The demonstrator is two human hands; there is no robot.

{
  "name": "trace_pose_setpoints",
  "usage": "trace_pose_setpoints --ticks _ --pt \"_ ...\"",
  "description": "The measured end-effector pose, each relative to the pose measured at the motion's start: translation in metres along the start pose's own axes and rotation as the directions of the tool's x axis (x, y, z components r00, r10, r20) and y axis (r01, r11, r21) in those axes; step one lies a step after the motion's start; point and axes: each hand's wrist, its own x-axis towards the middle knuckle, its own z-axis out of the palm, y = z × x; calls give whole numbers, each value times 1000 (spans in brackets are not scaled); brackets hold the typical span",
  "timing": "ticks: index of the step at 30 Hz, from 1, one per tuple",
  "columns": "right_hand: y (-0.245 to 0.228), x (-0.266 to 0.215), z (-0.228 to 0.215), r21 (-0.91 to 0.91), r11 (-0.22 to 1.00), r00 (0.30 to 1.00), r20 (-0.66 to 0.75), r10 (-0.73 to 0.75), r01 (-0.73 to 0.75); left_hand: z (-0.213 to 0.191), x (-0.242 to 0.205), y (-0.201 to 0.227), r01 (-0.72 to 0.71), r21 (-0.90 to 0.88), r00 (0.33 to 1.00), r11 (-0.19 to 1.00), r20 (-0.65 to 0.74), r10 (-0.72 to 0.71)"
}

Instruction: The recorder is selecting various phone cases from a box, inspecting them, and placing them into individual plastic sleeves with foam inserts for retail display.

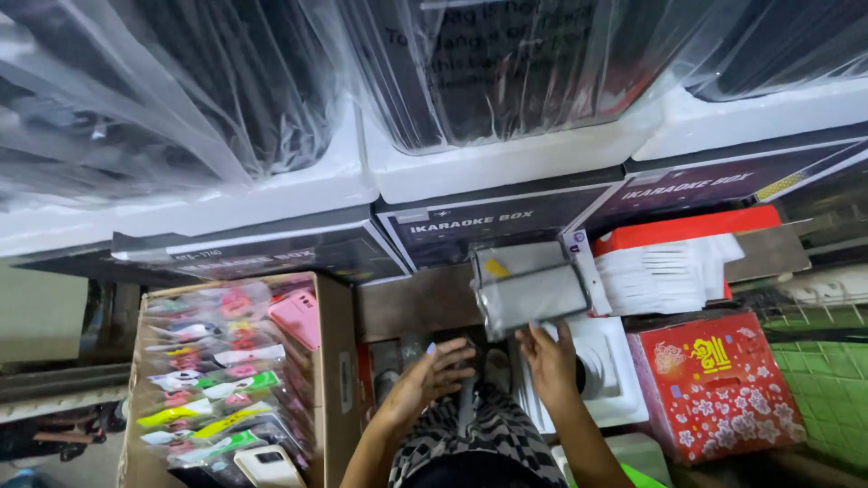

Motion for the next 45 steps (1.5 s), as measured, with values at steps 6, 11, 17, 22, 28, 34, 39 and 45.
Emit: trace_pose_setpoints --ticks 6,11,17,22,28,34,39,45 --pt "28 107 -32 46 996 996 -46 -80 82 3 -15 -7 -34 71 980 997 -195 47" --pt "17 117 -5 -65 989 991 -29 -134 132 -17 -38 -26 -155 48 931 987 -326 162" --pt "10 115 9 -402 892 969 -43 -244 207 -43 -67 -47 -387 -12 810 922 -481 334" --pt "5 114 8 -561 814 963 -103 -248 150 -77 -92 -36 -566 108 605 817 -619 501" --pt "-5 89 14 -625 771 938 -179 -296 124 -138 -112 17 -16 773 179 634 -622 763" --pt "12 77 -31 -513 828 913 -186 -363 225 -188 -93 68 314 923 189 223 -291 938" --pt "16 39 -38 -598 766 893 -177 -413 235 -240 -56 61 480 877 320 -7 -168 932" --pt "15 14 -52 -576 787 891 -209 -404 222 -270 -34 56 614 780 387 -122 -163 908"
